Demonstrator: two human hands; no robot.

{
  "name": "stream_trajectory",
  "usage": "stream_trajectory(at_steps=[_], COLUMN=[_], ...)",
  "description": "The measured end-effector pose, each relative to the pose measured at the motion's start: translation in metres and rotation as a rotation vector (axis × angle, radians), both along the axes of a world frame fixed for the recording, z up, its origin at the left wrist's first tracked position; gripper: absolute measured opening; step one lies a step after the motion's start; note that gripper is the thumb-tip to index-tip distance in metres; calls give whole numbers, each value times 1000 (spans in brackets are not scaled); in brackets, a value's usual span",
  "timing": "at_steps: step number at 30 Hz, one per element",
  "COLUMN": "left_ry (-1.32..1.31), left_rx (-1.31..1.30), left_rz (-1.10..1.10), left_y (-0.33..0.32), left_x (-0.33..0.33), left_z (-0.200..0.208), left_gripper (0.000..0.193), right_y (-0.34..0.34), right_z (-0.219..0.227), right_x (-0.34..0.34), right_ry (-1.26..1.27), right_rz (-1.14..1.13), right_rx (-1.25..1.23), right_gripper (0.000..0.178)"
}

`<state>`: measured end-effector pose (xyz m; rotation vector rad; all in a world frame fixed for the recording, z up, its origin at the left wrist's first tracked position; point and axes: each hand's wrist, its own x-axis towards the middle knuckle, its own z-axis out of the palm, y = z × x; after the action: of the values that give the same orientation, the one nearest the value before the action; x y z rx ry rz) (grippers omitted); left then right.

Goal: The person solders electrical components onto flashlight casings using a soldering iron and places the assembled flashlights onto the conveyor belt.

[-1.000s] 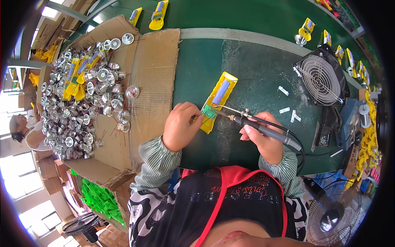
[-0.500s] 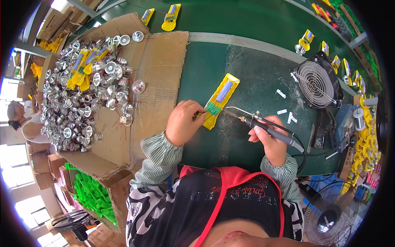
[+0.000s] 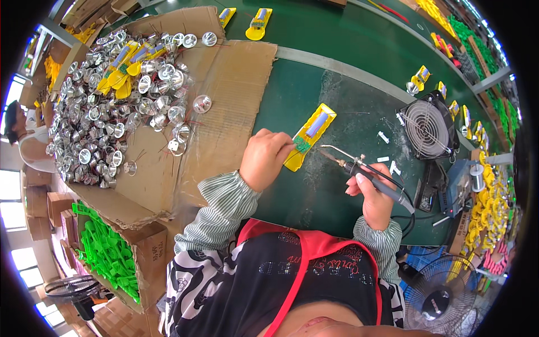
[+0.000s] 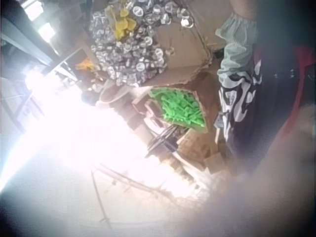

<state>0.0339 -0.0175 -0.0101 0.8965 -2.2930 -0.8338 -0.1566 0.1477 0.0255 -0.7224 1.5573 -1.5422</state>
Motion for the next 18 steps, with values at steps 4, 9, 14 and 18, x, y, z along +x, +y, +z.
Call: stream_trajectory(at_steps=[4, 9, 14, 18], left_ry=[-80, -73, -64, -73], left_rx=[-180, -140, -91, -80], left_rz=[-1, -27, -49, -52], left_y=[8, 8, 6, 5], left_x=[-2, -3, -2, -2], left_z=[-5, -5, -2, -3], left_gripper=[6, 6, 6, 7], right_y=[-5, -12, -18, -22], right_z=[-1, -8, -12, -14], right_x=[5, 6, 6, 6], right_ry=[-21, -26, -49, -73], right_rz=[17, 49, 85, 92], right_rx=[-6, 15, 44, 52], right_gripper=[16, 16, 16, 16])
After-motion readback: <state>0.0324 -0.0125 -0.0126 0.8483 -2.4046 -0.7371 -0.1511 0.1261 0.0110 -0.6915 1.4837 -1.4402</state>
